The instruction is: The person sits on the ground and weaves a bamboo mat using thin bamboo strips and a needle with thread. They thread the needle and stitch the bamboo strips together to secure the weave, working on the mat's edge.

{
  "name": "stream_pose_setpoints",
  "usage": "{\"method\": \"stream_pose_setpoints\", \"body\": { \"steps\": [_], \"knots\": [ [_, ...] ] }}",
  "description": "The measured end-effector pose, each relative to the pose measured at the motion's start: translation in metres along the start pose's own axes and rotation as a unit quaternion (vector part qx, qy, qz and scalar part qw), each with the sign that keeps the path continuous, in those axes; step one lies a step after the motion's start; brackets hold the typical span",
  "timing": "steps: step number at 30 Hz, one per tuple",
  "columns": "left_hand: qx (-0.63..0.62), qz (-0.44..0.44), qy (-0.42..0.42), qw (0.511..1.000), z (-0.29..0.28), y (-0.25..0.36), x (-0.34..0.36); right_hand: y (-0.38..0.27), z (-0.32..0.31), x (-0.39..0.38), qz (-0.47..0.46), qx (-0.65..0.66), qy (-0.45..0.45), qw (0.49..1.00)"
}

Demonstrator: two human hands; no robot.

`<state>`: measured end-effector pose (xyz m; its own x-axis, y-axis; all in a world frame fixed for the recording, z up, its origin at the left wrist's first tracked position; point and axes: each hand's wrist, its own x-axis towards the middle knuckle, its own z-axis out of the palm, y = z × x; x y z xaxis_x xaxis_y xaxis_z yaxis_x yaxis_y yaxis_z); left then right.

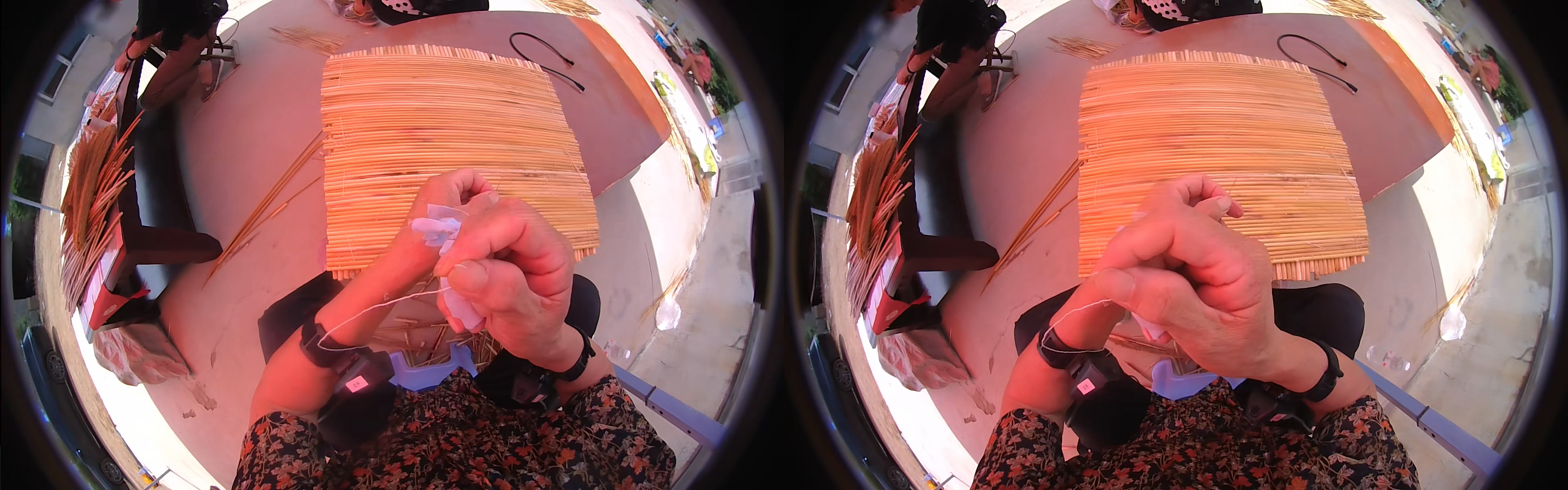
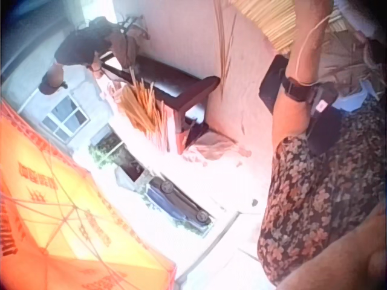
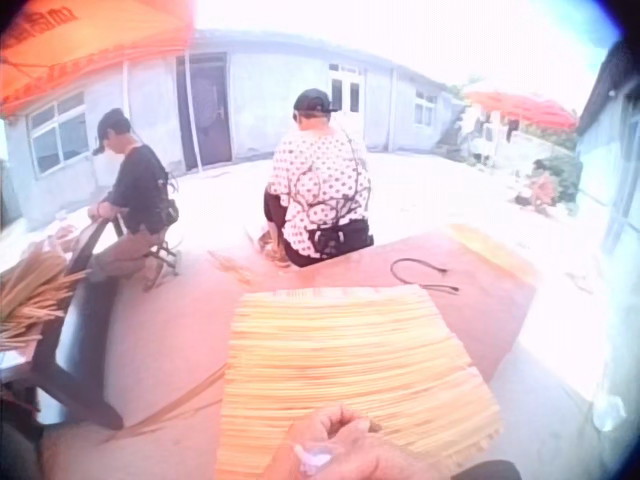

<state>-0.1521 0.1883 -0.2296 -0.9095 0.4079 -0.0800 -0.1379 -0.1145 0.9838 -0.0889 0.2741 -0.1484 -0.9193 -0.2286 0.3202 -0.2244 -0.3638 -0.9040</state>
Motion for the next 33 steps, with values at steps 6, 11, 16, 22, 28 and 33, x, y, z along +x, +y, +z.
{"method": "stream_pose_setpoints", "body": {
  "steps": [6,11,16,22,28,33],
  "knots": [
    [-0.049,0.04,0.077,0.995,-0.021,0.018,0.002,0.0,-0.033,0.006,0.158,0.055,0.175,0.97],
    [-0.101,0.066,0.138,0.983,-0.021,0.026,0.0,-0.001,-0.048,0.006,0.131,0.035,0.246,0.96],
    [-0.052,0.147,0.013,0.988,-0.019,0.031,-0.004,0.0,-0.067,0.009,0.142,0.058,0.264,0.952],
    [-0.138,0.17,-0.112,0.969,-0.008,0.032,-0.006,0.002,-0.066,0.012,0.219,0.104,0.209,0.947],
    [-0.18,0.146,-0.092,0.969,-0.006,0.04,-0.005,-0.007,-0.064,0.018,0.239,0.161,0.188,0.939],
    [-0.247,0.172,-0.087,0.95,-0.018,0.033,0.001,-0.012,-0.064,0.02,0.22,0.184,0.18,0.941]
  ]
}}
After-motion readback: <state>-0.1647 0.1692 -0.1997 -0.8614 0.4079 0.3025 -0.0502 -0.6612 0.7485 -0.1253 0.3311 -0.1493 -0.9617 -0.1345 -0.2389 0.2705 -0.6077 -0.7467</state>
